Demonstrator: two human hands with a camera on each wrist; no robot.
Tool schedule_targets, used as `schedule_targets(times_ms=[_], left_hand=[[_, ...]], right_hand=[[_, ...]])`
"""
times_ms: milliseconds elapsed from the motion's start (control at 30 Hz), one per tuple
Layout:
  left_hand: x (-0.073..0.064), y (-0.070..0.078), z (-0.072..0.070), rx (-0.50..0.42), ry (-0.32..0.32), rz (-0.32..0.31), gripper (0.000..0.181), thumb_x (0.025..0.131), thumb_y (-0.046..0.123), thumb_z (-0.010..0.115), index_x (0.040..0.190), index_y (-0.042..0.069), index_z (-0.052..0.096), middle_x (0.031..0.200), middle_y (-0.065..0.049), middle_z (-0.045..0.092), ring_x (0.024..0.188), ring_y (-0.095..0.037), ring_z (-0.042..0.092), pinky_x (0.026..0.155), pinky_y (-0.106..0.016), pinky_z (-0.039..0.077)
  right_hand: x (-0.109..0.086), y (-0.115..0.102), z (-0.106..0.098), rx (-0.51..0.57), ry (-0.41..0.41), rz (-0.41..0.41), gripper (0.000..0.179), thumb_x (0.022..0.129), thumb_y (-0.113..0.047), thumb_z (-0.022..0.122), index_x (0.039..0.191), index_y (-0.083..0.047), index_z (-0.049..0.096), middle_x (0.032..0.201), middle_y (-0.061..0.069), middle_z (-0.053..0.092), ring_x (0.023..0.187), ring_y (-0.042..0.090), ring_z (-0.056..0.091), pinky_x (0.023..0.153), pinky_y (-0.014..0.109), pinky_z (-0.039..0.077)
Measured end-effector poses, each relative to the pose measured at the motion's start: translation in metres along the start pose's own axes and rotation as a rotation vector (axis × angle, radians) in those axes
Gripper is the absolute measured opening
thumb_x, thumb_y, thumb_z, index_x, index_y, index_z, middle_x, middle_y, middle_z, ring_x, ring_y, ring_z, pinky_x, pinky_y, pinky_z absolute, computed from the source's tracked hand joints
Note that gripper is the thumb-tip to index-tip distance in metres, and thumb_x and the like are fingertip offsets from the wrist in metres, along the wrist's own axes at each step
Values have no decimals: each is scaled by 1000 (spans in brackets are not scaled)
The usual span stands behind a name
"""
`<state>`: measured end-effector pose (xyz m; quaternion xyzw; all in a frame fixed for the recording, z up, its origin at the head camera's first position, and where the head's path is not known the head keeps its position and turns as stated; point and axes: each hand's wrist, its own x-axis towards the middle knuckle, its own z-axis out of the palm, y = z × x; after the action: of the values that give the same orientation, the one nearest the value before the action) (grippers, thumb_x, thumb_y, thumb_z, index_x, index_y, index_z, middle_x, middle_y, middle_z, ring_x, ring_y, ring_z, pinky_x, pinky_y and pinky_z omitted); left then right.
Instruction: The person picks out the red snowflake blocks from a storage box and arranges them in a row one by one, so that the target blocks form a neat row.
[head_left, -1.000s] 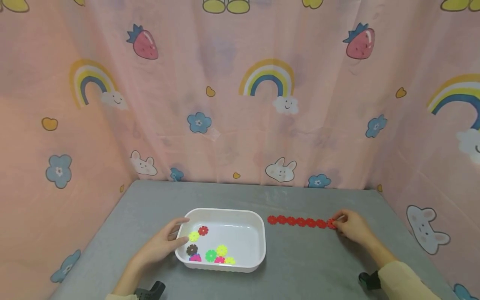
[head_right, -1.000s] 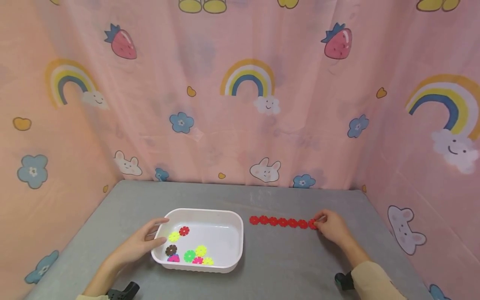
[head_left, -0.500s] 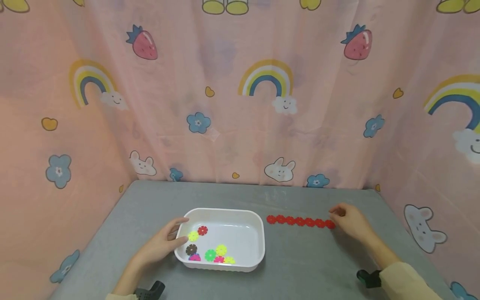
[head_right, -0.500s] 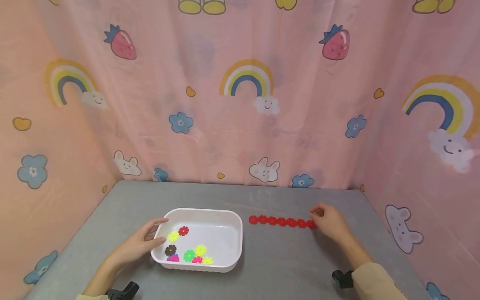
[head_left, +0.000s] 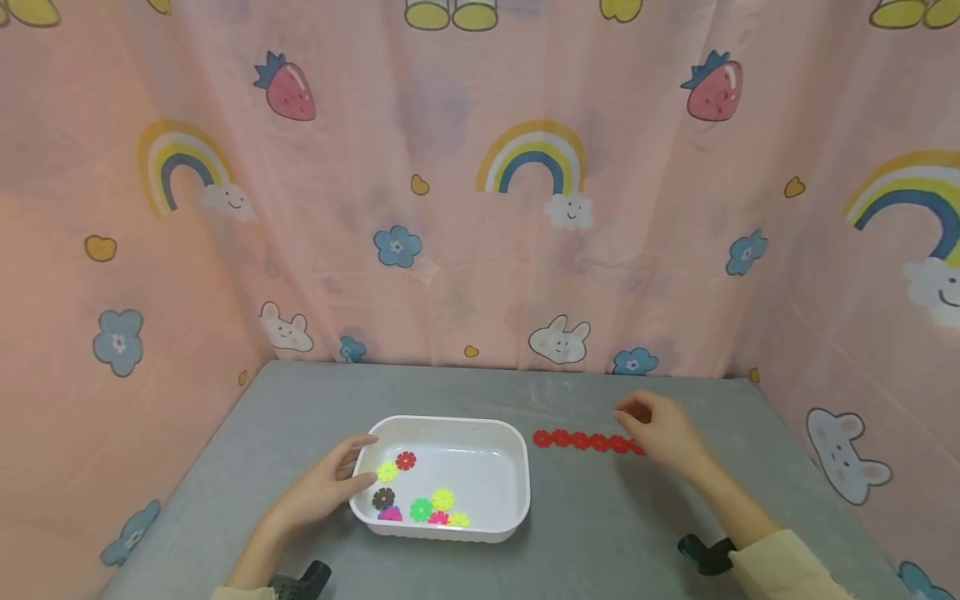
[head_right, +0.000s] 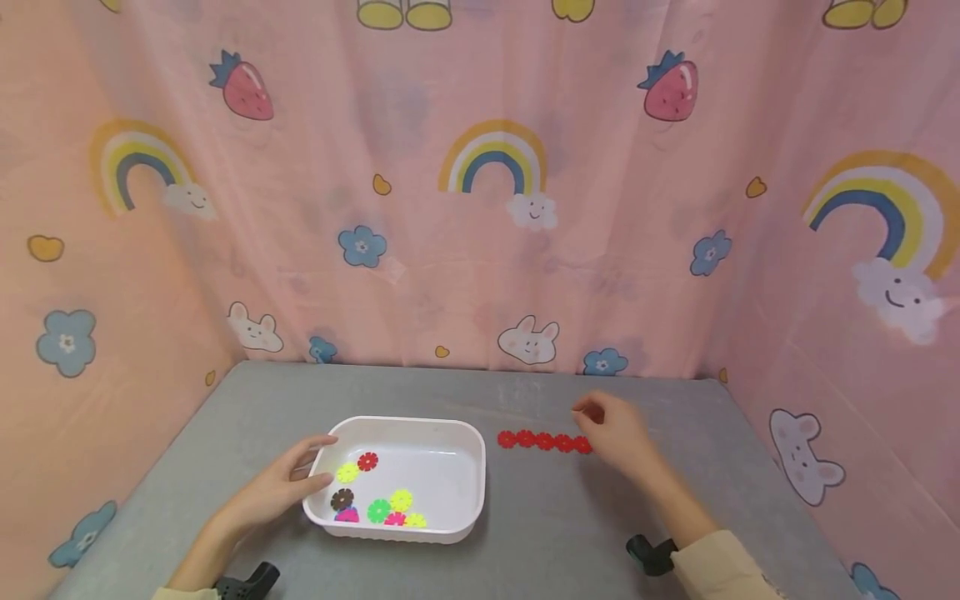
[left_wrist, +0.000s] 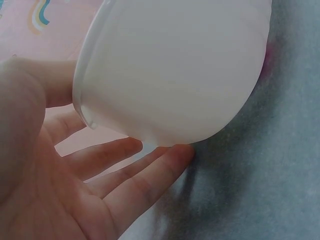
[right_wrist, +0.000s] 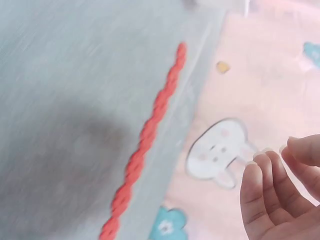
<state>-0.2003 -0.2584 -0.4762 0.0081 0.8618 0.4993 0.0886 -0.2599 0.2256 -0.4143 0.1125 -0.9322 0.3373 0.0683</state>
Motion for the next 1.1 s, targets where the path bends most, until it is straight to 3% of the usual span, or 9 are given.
schedule_targets(times_ms=[300, 567, 1100], left_hand=[[0, -2, 3, -7, -1, -10, 61, 95, 31, 73, 149, 18, 47, 158, -24, 37, 141, -49, 40, 109, -60, 40], [-2, 0, 1, 2, -6, 5, 61, 95, 30, 72, 149, 17, 46, 158, -24, 36, 141, -49, 40, 108, -60, 41], [-1, 0, 1, 21, -3, 1, 62, 95, 32, 72, 149, 18, 45, 157, -24, 37, 141, -49, 41, 109, -61, 40]], right_hand=[[-3, -37, 13, 92, -2, -24, 18, 98, -15, 67, 112, -3, 70, 101, 7, 71, 87, 22, 64, 67, 30, 56], [-2, -60, 38, 170, 30, -55, 14, 96, -12, 70, 108, -5, 72, 98, 6, 72, 82, 20, 64, 63, 26, 57], [4, -107, 89, 296, 15, -128, 6, 94, -10, 72, 100, -9, 73, 94, 1, 70, 80, 15, 62, 68, 27, 59]])
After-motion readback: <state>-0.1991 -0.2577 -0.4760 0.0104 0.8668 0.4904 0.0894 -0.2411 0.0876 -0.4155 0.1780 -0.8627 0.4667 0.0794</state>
